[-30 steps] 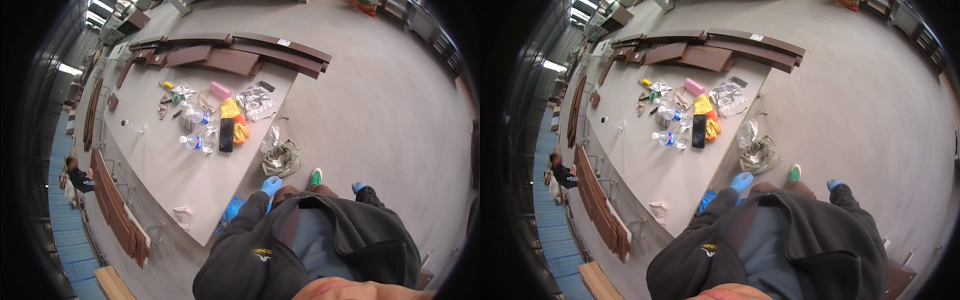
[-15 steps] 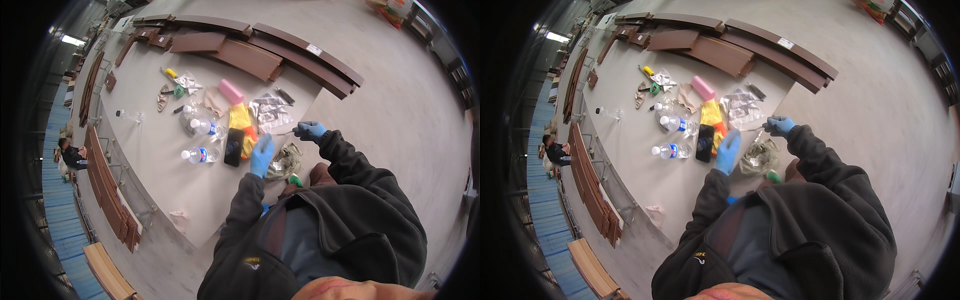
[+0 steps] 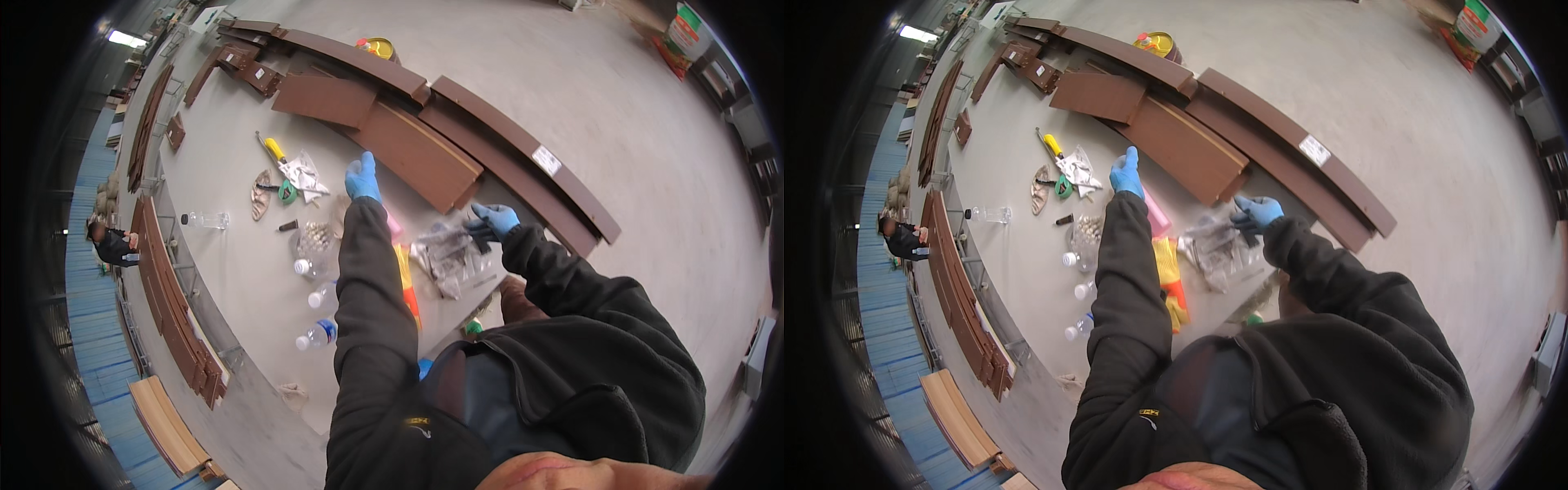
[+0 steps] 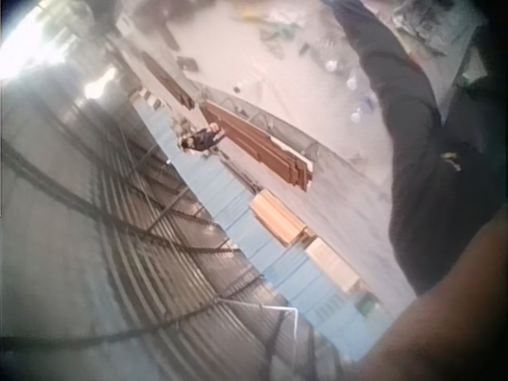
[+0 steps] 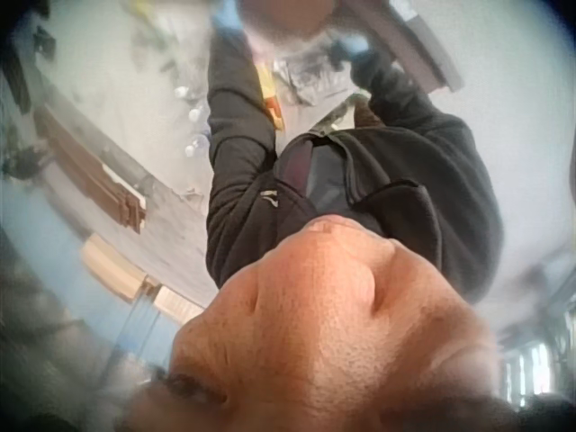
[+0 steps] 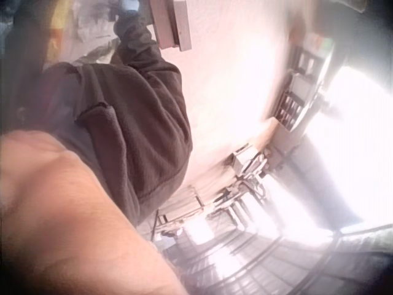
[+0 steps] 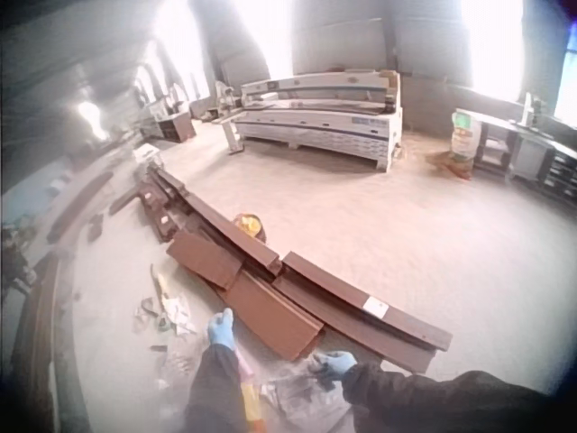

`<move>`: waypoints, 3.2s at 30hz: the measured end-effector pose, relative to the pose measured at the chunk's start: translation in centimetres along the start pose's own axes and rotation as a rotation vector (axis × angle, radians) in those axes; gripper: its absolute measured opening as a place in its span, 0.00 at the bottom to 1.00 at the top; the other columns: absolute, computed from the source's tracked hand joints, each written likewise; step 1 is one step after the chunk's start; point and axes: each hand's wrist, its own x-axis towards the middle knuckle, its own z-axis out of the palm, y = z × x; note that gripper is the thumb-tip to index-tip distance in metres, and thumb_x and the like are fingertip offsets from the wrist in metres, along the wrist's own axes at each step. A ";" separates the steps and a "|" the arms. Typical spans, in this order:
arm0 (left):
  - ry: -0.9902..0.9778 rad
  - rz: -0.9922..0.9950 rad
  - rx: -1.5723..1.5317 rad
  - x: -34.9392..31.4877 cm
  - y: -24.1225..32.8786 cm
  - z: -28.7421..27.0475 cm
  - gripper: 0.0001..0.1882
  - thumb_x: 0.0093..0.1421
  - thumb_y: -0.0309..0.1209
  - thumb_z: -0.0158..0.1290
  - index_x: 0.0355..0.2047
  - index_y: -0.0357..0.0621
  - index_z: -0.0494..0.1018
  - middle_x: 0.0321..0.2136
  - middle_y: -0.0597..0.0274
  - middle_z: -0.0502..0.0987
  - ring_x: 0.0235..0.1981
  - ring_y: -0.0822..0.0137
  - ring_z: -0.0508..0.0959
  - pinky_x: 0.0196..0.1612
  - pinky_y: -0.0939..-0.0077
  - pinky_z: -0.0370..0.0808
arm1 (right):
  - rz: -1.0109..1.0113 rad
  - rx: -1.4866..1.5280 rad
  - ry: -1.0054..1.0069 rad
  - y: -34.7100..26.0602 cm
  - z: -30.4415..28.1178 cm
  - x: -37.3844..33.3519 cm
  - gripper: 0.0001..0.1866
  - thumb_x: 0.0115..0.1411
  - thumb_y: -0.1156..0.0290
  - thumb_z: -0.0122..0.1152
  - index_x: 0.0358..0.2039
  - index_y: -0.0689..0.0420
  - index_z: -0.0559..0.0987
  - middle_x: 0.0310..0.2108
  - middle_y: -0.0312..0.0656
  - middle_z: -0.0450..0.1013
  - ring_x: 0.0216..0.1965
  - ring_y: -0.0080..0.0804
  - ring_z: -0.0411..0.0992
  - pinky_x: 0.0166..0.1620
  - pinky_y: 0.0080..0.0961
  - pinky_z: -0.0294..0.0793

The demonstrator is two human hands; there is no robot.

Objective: The person scrapes a brown panel, then wipes it with a cloth and liquid. The person stacks the cleaned panel with others on the floor, then repeats the wiping process on another panel and stacks it.

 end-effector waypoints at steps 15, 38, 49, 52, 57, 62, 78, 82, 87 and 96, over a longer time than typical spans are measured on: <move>0.297 -0.198 0.280 18.3 1.0 3.8 0.52 0.54 0.71 0.61 0.51 0.24 0.78 0.52 0.38 0.81 0.54 0.48 0.81 0.58 0.57 0.75 | 0.368 0.168 -0.105 -6.0 1.2 3.9 0.20 0.68 0.53 0.67 0.27 0.54 0.74 0.21 0.40 0.72 0.18 0.29 0.70 0.22 0.27 0.70; 0.293 -0.230 -0.101 22.6 0.7 2.1 0.31 0.60 0.41 0.68 0.55 0.27 0.76 0.53 0.47 0.80 0.51 0.54 0.79 0.58 0.58 0.75 | -1.202 -1.785 0.326 -5.5 7.2 4.2 0.27 0.59 0.60 0.59 0.59 0.50 0.75 0.72 0.62 0.59 0.74 0.68 0.54 0.73 0.67 0.48; -0.084 -0.390 -0.568 18.8 3.3 -3.6 0.28 0.68 0.43 0.60 0.64 0.45 0.71 0.60 0.54 0.77 0.59 0.46 0.76 0.63 0.41 0.71 | -1.323 -1.710 0.224 -7.3 7.6 2.6 0.25 0.57 0.61 0.58 0.55 0.56 0.76 0.66 0.62 0.67 0.68 0.63 0.65 0.72 0.61 0.57; -0.062 -0.339 -0.583 18.1 3.9 -5.3 0.27 0.68 0.43 0.60 0.62 0.45 0.71 0.59 0.54 0.78 0.57 0.49 0.78 0.59 0.44 0.74 | -1.459 -1.575 0.175 -9.3 8.3 1.2 0.26 0.56 0.60 0.59 0.53 0.61 0.75 0.64 0.63 0.69 0.65 0.62 0.68 0.69 0.57 0.62; -0.227 -0.291 -0.988 17.2 4.7 -9.5 0.19 0.69 0.40 0.60 0.55 0.45 0.75 0.48 0.59 0.82 0.45 0.56 0.82 0.44 0.59 0.83 | -1.661 -1.387 0.114 -14.6 10.1 -1.4 0.26 0.49 0.67 0.65 0.48 0.68 0.77 0.54 0.61 0.76 0.55 0.57 0.78 0.56 0.45 0.80; -0.168 -0.165 -0.837 14.4 4.7 -11.8 0.25 0.69 0.43 0.58 0.60 0.41 0.73 0.55 0.56 0.80 0.51 0.53 0.81 0.53 0.59 0.80 | -1.760 -1.018 0.112 -19.3 12.6 -2.3 0.26 0.50 0.77 0.68 0.51 0.68 0.76 0.52 0.60 0.78 0.50 0.55 0.81 0.52 0.37 0.82; -0.028 -0.131 -0.580 -1.1 -1.6 -1.7 0.20 0.65 0.32 0.63 0.54 0.35 0.76 0.48 0.58 0.81 0.47 0.61 0.81 0.54 0.63 0.78 | -1.774 -0.471 0.308 -26.2 12.7 -5.8 0.14 0.63 0.75 0.67 0.48 0.65 0.81 0.40 0.52 0.83 0.39 0.39 0.84 0.45 0.28 0.81; -0.054 -0.177 -0.522 -2.9 -2.6 2.2 0.18 0.67 0.33 0.62 0.54 0.38 0.76 0.47 0.63 0.80 0.47 0.66 0.78 0.55 0.68 0.75 | -1.655 -0.248 0.095 -26.2 11.5 -8.0 0.15 0.68 0.75 0.62 0.50 0.72 0.78 0.47 0.51 0.82 0.45 0.31 0.79 0.53 0.28 0.77; 0.049 -0.266 -0.281 -4.4 1.7 4.2 0.29 0.69 0.47 0.59 0.59 0.37 0.72 0.52 0.60 0.78 0.53 0.66 0.76 0.62 0.64 0.71 | -1.577 -0.157 -0.032 -25.7 9.8 -10.7 0.18 0.71 0.73 0.59 0.56 0.73 0.77 0.53 0.54 0.80 0.54 0.34 0.76 0.62 0.34 0.72; -0.408 -0.022 -0.766 -14.4 21.3 -1.7 0.61 0.57 0.83 0.41 0.72 0.43 0.60 0.70 0.51 0.63 0.69 0.49 0.64 0.68 0.42 0.64 | -1.960 -0.515 -0.181 -19.7 8.5 -21.4 0.18 0.70 0.68 0.61 0.54 0.68 0.76 0.49 0.59 0.80 0.48 0.49 0.83 0.53 0.37 0.82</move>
